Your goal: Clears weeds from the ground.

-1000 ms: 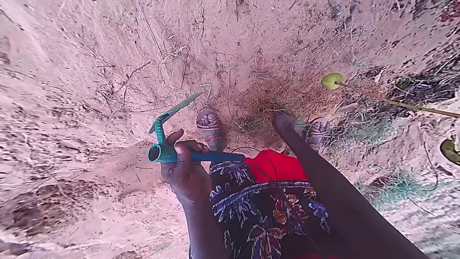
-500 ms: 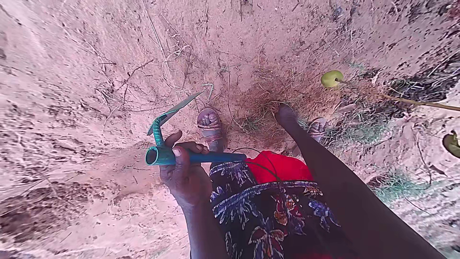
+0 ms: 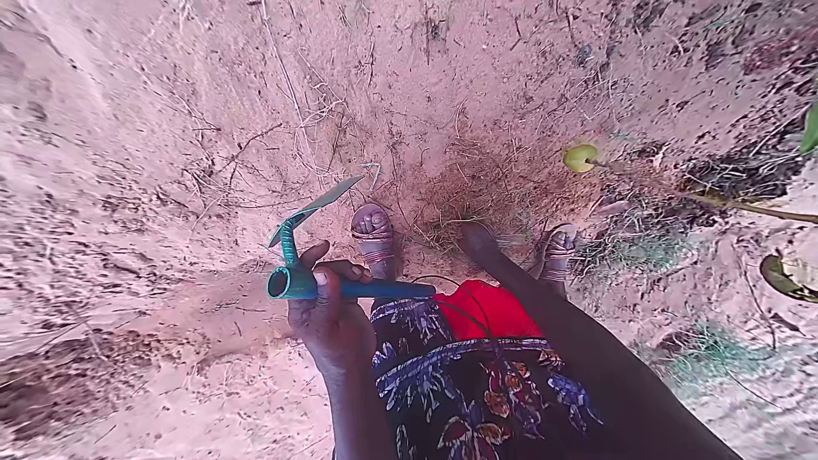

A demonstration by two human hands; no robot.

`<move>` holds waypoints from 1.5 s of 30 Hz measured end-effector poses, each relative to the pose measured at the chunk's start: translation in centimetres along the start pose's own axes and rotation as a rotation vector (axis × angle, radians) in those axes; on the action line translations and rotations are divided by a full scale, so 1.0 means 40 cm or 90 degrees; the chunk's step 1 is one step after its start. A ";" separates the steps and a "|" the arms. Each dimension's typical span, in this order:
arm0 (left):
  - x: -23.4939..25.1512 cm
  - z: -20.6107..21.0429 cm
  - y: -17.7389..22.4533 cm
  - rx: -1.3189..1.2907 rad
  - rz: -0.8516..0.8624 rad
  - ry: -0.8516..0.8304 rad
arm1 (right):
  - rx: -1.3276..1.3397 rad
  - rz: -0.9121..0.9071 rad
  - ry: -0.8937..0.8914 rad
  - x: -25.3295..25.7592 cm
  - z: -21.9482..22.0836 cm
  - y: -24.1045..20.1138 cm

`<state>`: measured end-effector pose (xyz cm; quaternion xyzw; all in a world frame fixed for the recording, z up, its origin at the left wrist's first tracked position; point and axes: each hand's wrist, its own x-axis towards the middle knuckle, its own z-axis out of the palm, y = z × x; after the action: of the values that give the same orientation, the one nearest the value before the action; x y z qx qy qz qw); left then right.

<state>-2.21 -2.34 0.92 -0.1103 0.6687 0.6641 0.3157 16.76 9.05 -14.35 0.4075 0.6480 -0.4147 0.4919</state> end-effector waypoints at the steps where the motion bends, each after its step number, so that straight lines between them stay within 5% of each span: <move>1: -0.002 -0.001 0.000 -0.005 0.000 0.000 | 0.019 0.029 0.045 0.001 -0.013 -0.002; 6: -0.006 -0.001 -0.002 0.004 -0.003 0.001 | -0.001 -0.076 0.316 0.027 -0.064 -0.034; 8: -0.004 0.000 0.001 0.006 -0.003 0.003 | -0.045 -0.139 0.353 0.047 -0.100 -0.063; 13: 0.000 -0.008 0.007 0.002 0.000 0.004 | -0.127 -0.086 0.389 0.105 -0.173 -0.082; 22: 0.006 -0.003 0.017 -0.030 -0.002 0.015 | 0.038 0.160 0.221 0.088 -0.212 -0.174; 28: 0.010 -0.011 0.016 -0.029 -0.005 -0.004 | 0.101 -0.027 0.227 0.098 -0.249 -0.107; 34: 0.026 0.002 0.038 -0.033 0.005 0.000 | 0.006 -0.176 0.132 -0.042 -0.212 -0.142; 40: 0.057 0.027 0.075 -0.028 -0.003 -0.007 | -0.222 -0.102 -0.088 -0.080 -0.167 0.027; 45: 0.087 0.035 0.101 -0.050 -0.001 -0.025 | -0.272 -0.030 -0.115 -0.115 -0.103 0.111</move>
<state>-6.81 0.33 2.36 -0.1101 0.6358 0.6917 0.3243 20.52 13.81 -9.76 0.2397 0.6840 -0.3142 0.6132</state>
